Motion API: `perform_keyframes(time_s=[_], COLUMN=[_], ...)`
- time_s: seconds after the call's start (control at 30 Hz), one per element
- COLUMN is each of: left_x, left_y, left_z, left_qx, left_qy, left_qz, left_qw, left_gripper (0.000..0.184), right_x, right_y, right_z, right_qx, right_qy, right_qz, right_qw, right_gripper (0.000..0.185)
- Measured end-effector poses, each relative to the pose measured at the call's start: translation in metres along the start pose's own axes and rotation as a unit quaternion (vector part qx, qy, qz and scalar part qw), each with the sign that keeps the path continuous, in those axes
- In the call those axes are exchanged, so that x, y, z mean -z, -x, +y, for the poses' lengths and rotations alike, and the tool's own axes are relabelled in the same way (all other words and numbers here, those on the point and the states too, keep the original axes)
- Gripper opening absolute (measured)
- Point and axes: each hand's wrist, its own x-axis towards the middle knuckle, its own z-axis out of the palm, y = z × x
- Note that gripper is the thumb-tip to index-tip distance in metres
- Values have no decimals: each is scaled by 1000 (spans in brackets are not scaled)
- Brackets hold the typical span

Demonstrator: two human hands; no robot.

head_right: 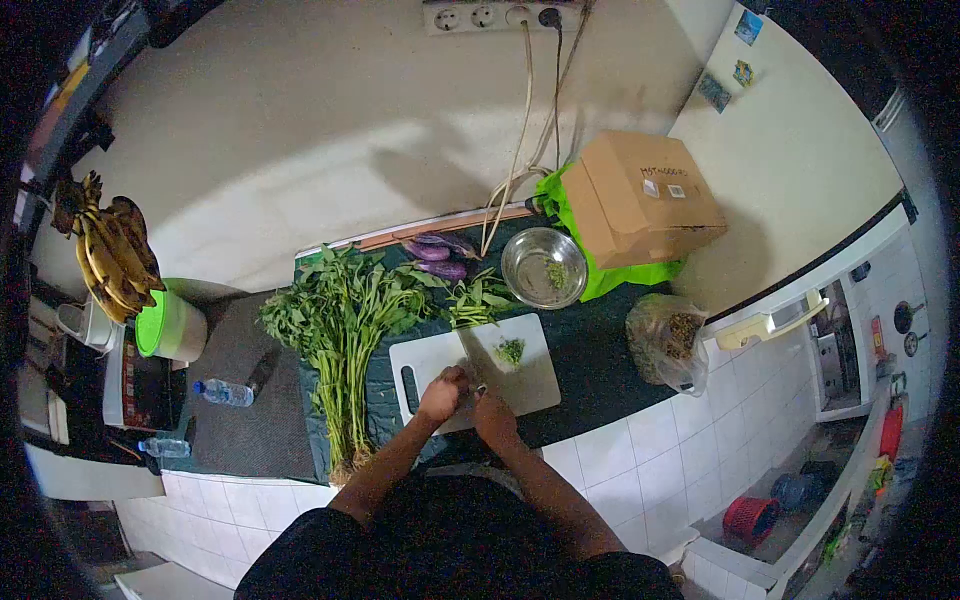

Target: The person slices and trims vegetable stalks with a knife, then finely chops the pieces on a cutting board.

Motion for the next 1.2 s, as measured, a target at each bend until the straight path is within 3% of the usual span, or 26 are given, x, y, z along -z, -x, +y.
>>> perform_keyframes(time_s=[0.27,0.37,0.47,0.53,0.63,0.77,0.93,1.03,1.2], left_x=[3,1,4,1,4,11,12,12,11], left_y=[4,2,4,3,3,3,6,6,8], left_z=[0,1,0,-1,2,4,7,8,4], left_qx=[4,52,57,42,41,23,44,60,62], left_qy=[-21,-24,7,-20,-27,-18,-23,-25,-22], left_qz=[21,-26,-14,-5,-8,-22,-12,-38,-27], left_qw=[1000,998,998,999,999,999,999,997,998], left_gripper=[26,27,26,25,24,26,28,29,28], right_x=[-16,-1,-4,-6,-8,-5,-20,-9,-19], right_y=[-3,-3,-1,7,-2,-5,2,-3,-2], right_z=[12,5,2,6,4,2,6,4,5], right_qx=[-14,42,1,51,3,40,-17,33,22], right_qy=[-13,-34,1,29,-26,18,19,-20,-8], right_qz=[-2,22,-16,-7,26,18,13,50,23], right_qw=[1000,998,1000,998,999,999,1000,998,999], right_gripper=[40,40,39,39,39,37,37,36,35])
